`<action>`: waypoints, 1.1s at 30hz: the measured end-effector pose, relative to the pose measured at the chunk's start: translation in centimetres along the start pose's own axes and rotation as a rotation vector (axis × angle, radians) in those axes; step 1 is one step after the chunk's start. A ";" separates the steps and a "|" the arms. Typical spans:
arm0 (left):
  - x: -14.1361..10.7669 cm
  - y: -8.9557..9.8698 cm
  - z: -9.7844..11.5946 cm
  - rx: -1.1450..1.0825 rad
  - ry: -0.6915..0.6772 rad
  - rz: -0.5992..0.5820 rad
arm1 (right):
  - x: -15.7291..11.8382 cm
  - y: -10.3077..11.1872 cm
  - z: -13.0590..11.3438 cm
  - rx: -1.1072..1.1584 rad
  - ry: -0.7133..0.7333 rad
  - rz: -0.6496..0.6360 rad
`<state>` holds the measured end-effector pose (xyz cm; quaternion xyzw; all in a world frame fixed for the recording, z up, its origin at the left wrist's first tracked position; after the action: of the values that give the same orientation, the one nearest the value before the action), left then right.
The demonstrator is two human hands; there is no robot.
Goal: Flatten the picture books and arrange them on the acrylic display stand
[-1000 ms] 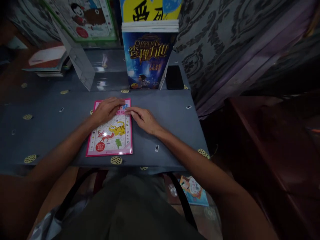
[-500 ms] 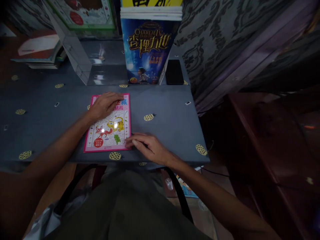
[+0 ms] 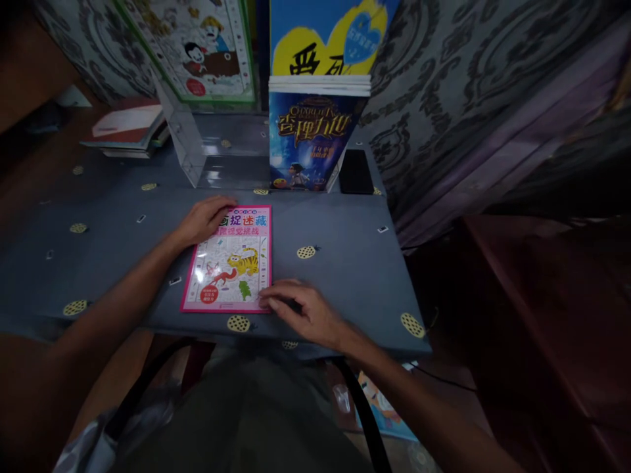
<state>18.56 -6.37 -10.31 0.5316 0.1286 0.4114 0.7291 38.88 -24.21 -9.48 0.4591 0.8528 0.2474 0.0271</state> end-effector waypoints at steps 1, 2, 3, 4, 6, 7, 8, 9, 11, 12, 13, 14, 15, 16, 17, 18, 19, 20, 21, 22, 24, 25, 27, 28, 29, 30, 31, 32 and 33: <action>-0.2 0.1 -0.6 0.014 0.015 0.008 | 0.3 -0.2 -0.6 -0.052 0.042 0.009; -0.3 0.2 -1.0 0.026 0.025 0.016 | 0.7 -0.6 -1.3 -0.115 0.094 0.007; -0.4 0.2 -1.3 0.036 0.033 0.025 | 1.3 -1.5 -2.2 -0.182 0.153 -0.017; -0.4 0.2 -1.4 0.046 0.038 0.033 | 1.8 -2.8 -3.2 -0.250 0.211 -0.068; -0.5 0.1 -1.4 0.069 0.038 0.042 | 2.8 -6.1 -5.0 -0.356 0.317 -0.212; -0.5 0.0 -1.3 0.080 0.033 0.041 | 3.2 -7.9 -5.6 -0.401 0.359 -0.284; -0.5 0.0 -1.1 0.091 0.028 0.038 | 3.5 -9.6 -6.0 -0.454 0.378 -0.343; -0.5 0.0 -1.0 0.100 0.024 0.033 | 3.7 -11.0 -6.2 -0.503 0.391 -0.387; -0.5 -0.1 -0.9 0.112 0.022 0.020 | 3.7 -13.0 -6.0 -0.574 0.396 -0.422; -0.5 -0.1 -0.9 0.113 0.023 0.015 | 3.5 -13.4 -5.7 -0.594 0.386 -0.421; -0.6 -0.1 -1.0 0.113 0.024 0.011 | 3.3 -13.5 -5.3 -0.605 0.370 -0.412; -0.6 -0.1 -1.0 0.111 0.025 0.010 | 2.9 -13.3 -4.9 -0.611 0.350 -0.399; -0.6 -0.1 -1.1 0.108 0.026 0.011 | 2.5 -12.9 -4.5 -0.616 0.327 -0.387; -0.6 -0.1 -1.2 0.105 0.028 0.013 | 2.0 -12.4 -4.1 -0.621 0.303 -0.375; -0.6 -0.1 -1.2 0.103 0.029 0.016 | 1.4 -11.7 -3.7 -0.627 0.276 -0.364; -0.6 -0.1 -1.2 0.102 0.029 0.019 | 0.9 -11.0 -3.3 -0.637 0.239 -0.352; -0.6 -0.1 -1.2 0.103 0.027 0.021 | 0.4 -10.3 -2.9 -0.648 0.195 -0.334; -0.6 -0.1 -1.1 0.108 0.025 0.020 | 0.0 -9.5 -2.5 -0.658 0.148 -0.309; -0.6 -0.1 -0.9 0.116 0.023 0.015 | -0.4 -8.7 -2.2 -0.667 0.101 -0.282; -0.6 -0.1 -0.8 0.129 0.021 0.010 | -0.7 -8.0 -1.9 -0.673 0.059 -0.258; -0.5 0.0 -0.5 0.166 0.020 -0.007 | -1.1 -7.2 -1.7 -0.674 0.009 -0.225; -0.4 0.1 -0.4 0.191 0.019 -0.020 | -1.0 -7.1 -1.8 -0.670 -0.002 -0.220; -0.1 0.5 -0.3 0.254 0.018 -0.052 | -0.5 -7.5 -2.2 -0.661 -0.012 -0.239; 0.1 0.7 -0.3 0.293 0.018 -0.070 | -0.1 -7.9 -2.5 -0.654 -0.011 -0.256; 0.3 1.0 -0.4 0.335 0.017 -0.089 | 0.4 -8.3 -2.9 -0.643 -0.002 -0.276; 0.6 1.4 -0.4 0.382 0.019 -0.110 | 0.9 -8.8 -3.4 -0.625 0.018 -0.295; 0.9 1.7 -0.5 0.430 0.022 -0.131 | 1.5 -9.2 -3.9 -0.600 0.048 -0.310; 1.1 2.0 -0.5 0.477 0.026 -0.152 | 2.1 -9.5 -4.5 -0.570 0.083 -0.322; 1.3 2.2 -0.3 0.521 0.033 -0.169 | 2.6 -9.7 -5.0 -0.539 0.118 -0.332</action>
<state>18.18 -4.97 -8.18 0.6816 0.2858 0.3111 0.5974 28.53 -28.57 -8.95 0.2750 0.8198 0.4829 0.1384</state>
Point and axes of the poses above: each hand's wrist, its own x-axis towards the middle knuckle, its own y-axis out of the back of the hand, z = x × y, the point moved 7 cm from there along x, towards the middle knuckle, and after that the axes turned 5 degrees about -z, right-handed, at the moved point
